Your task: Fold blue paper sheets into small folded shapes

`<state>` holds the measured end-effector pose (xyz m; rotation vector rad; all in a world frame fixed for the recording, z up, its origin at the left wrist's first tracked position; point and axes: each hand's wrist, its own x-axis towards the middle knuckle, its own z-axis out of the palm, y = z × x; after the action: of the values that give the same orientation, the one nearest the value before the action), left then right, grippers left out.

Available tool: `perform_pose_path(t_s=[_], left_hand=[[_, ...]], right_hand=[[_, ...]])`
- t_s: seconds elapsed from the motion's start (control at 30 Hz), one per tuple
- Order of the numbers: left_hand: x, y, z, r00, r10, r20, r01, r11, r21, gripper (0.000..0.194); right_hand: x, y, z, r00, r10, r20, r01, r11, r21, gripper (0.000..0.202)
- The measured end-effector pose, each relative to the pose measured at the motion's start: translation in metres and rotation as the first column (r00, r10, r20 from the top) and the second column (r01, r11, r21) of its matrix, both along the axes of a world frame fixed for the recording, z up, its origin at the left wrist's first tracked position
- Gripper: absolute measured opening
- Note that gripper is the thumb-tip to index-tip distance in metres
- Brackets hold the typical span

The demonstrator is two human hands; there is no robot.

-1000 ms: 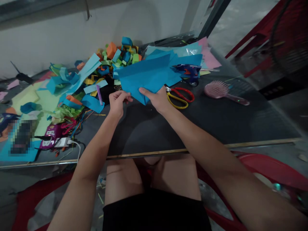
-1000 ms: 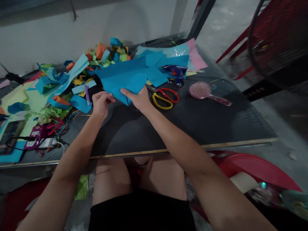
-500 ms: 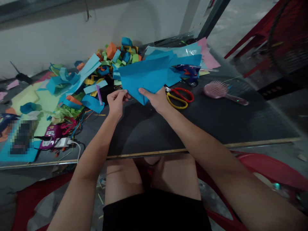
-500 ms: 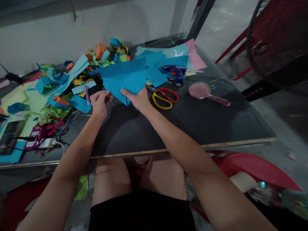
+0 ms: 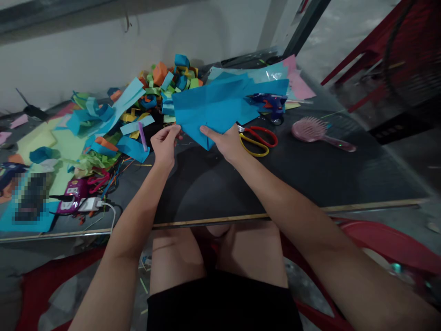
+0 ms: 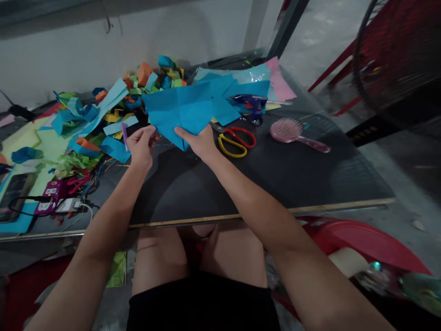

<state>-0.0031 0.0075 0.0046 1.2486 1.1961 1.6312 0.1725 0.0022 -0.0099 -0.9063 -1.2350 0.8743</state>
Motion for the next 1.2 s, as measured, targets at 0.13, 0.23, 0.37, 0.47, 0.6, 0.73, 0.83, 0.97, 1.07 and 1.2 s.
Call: perform_pose_path(t_s=[0.13,0.23,0.37,0.47,0.6,0.73,0.83,0.97,1.07,1.2], left_hand=[[0.003,-0.003,0.002,1.000,-0.006,0.031,0.006,1.000,-0.003,0.026],[0.004,-0.004,0.003,0.999,-0.040,0.019,0.041,0.999,-0.027,0.028],[0.003,-0.004,0.002,0.985,-0.165,-0.045,0.163,0.986,-0.042,0.033],[0.001,-0.002,0.001,0.971,-0.220,-0.094,0.213,0.974,-0.081,0.036],[0.001,-0.003,0.003,0.960,-0.243,-0.138,0.233,0.969,-0.081,0.039],[0.003,-0.005,0.002,0.972,-0.174,-0.156,0.181,0.983,0.029,0.042],[0.005,-0.006,-0.001,0.983,-0.086,-0.163,0.101,0.992,0.082,0.043],[0.005,-0.008,-0.003,0.983,0.002,-0.183,0.020,0.993,0.117,0.042],[0.008,-0.012,-0.002,0.981,0.036,-0.191,-0.011,0.992,0.129,0.042],[0.015,-0.019,-0.002,0.976,0.072,-0.204,-0.046,0.990,0.133,0.041]], right_hand=[[0.000,-0.001,0.001,1.000,0.005,-0.006,-0.005,1.000,-0.011,0.093],[0.000,0.001,0.001,1.000,-0.006,-0.008,0.006,1.000,-0.018,0.089],[0.002,0.002,0.000,0.999,-0.042,-0.019,0.042,0.999,-0.029,0.082],[0.005,0.003,-0.001,0.999,-0.046,-0.009,0.046,0.997,-0.063,0.071],[0.005,0.005,-0.004,0.997,-0.068,-0.026,0.065,0.993,-0.094,0.068],[0.002,0.003,-0.002,0.999,-0.024,-0.046,0.021,0.998,-0.054,0.065],[-0.002,-0.002,0.001,0.998,0.056,0.009,-0.056,0.996,-0.067,0.052],[-0.008,-0.007,0.000,0.996,0.045,0.071,-0.035,0.991,-0.131,0.052],[-0.014,-0.008,-0.005,0.999,0.041,-0.025,-0.044,0.988,-0.149,0.042],[-0.021,-0.008,-0.009,0.987,0.028,-0.156,-0.060,0.977,-0.204,0.037]])
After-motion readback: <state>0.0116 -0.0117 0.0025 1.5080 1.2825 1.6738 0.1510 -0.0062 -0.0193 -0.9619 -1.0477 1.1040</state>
